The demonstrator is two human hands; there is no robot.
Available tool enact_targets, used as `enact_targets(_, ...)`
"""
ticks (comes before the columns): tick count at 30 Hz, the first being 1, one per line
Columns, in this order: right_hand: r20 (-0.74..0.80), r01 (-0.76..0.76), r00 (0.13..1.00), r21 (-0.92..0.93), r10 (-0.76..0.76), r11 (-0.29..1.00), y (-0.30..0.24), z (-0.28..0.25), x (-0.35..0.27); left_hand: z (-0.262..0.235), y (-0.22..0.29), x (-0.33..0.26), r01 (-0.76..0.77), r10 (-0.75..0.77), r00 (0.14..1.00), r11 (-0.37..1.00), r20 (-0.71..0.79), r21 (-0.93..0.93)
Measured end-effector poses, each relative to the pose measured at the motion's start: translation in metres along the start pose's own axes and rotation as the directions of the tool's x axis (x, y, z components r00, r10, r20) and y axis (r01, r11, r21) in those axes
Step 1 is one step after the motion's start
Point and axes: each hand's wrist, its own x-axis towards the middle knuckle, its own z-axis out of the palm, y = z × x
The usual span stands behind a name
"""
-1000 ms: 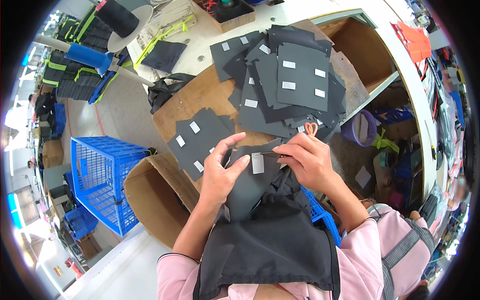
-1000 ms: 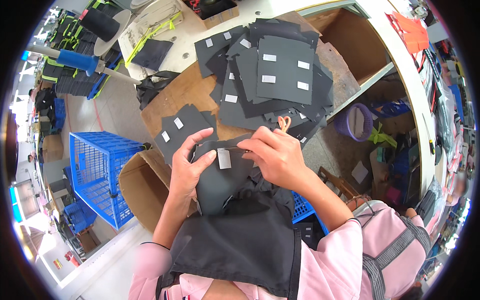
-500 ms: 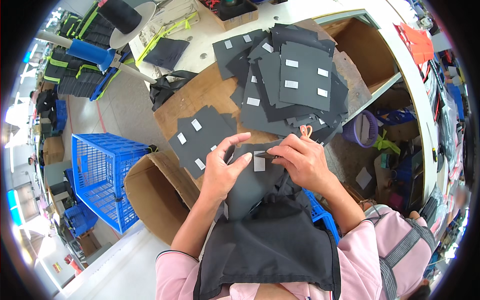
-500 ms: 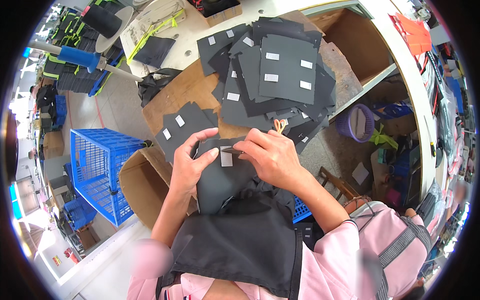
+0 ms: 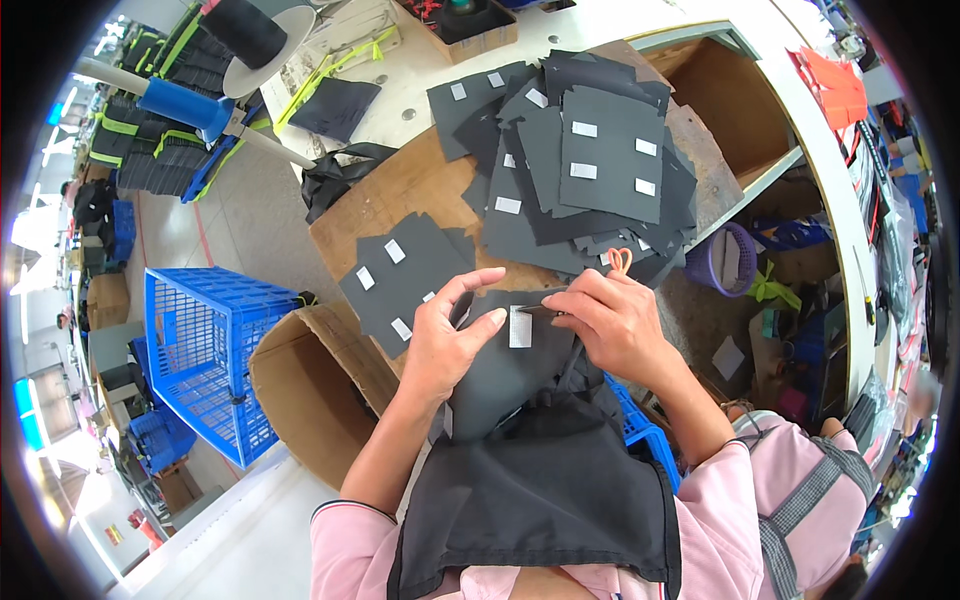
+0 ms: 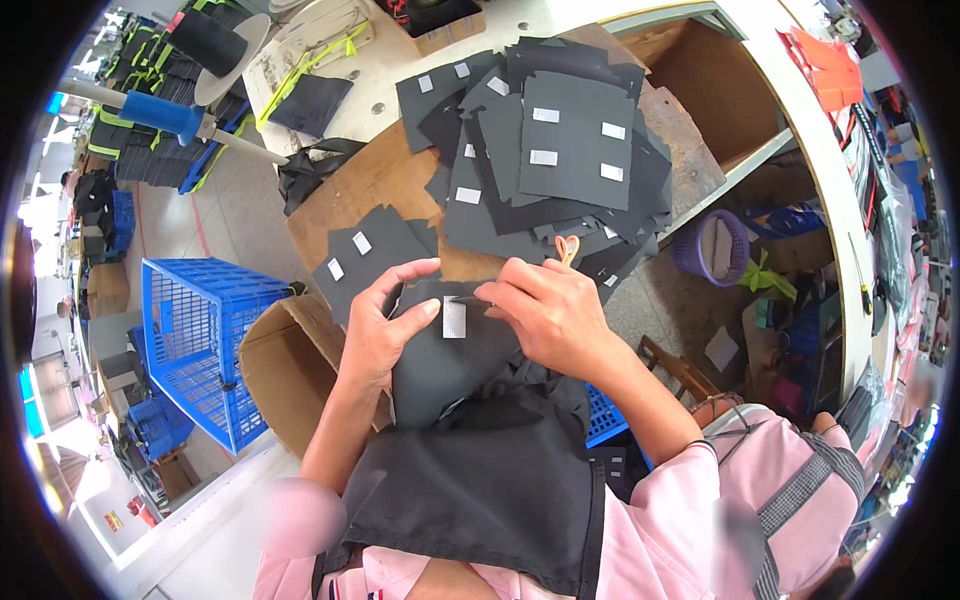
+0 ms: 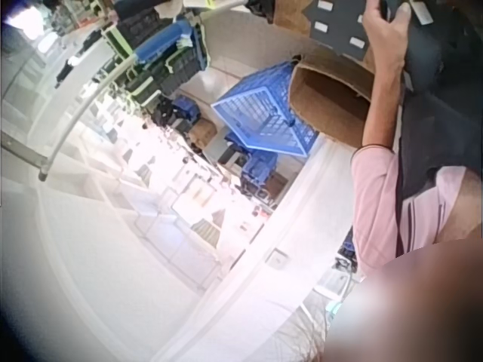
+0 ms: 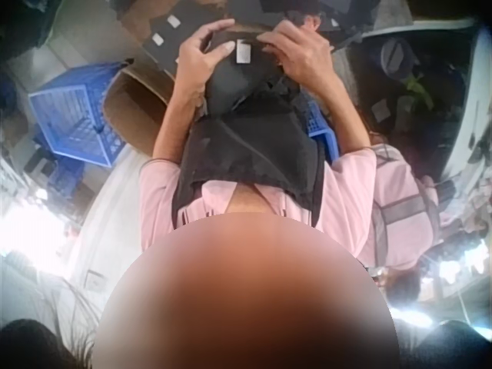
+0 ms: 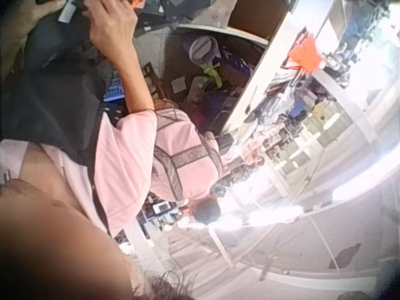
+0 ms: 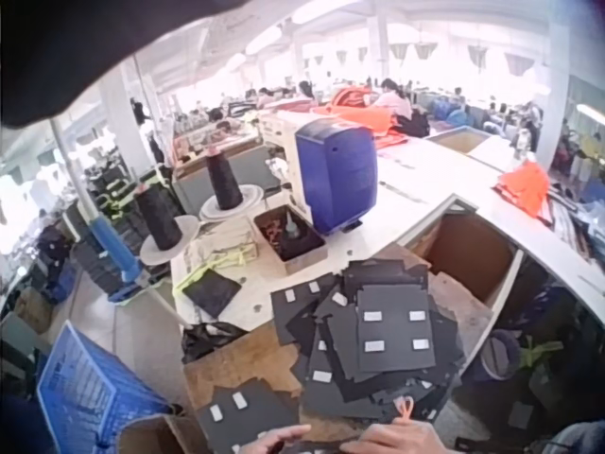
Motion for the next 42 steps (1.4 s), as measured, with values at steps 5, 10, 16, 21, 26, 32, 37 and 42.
enact_targets(5, 0.065, -0.298, 0.95, 0.485, 0.305, 0.822, -0.005, 0.011, -0.032, -0.007, 0.001, 0.005, -0.083, 0.018, 0.969, 0.963, -0.248, -0.256)
enact_targets(10, 0.824, -0.586, 0.422, 0.567, 0.378, -0.58, -0.011, 0.058, -0.061, 0.002, 0.007, 0.016, -0.201, -0.084, 0.932, 0.691, -0.353, -0.694)
enact_targets(16, 0.54, -0.161, 0.426, 0.835, 0.726, -0.527, -0.005, 0.051, -0.024, 0.002, -0.04, 0.005, -0.309, -0.075, 0.859, 0.713, -0.507, -0.629)
enact_targets(21, 0.558, -0.364, 0.409, 0.825, 0.722, -0.432, -0.014, 0.049, -0.038, 0.004, -0.053, -0.003, -0.299, -0.133, 0.852, 0.669, -0.506, -0.68)
enact_targets(26, 0.325, -0.401, 0.492, 0.908, 0.808, -0.121, -0.008, 0.055, -0.024, 0.0, -0.058, -0.007, -0.424, 0.195, 0.784, 0.862, -0.59, -0.278)
enact_targets(32, 0.491, -0.644, 0.723, 0.734, 0.486, 0.216, 0.003, 0.022, -0.002, -0.004, 0.003, -0.001, -0.518, 0.539, 0.809, 0.463, 0.236, 0.719)
enact_targets(37, 0.225, -0.561, 0.82, 0.499, 0.527, 0.66, -0.004, 0.022, 0.005, -0.001, -0.023, -0.006, 0.172, -0.165, 0.95, 0.985, 0.264, -0.005)
enact_targets(42, -0.381, -0.322, 0.868, 0.056, 0.318, 0.945, -0.024, 0.016, -0.02, 0.002, -0.021, -0.015, 0.201, -0.158, 0.973, 0.94, 0.17, -0.276)
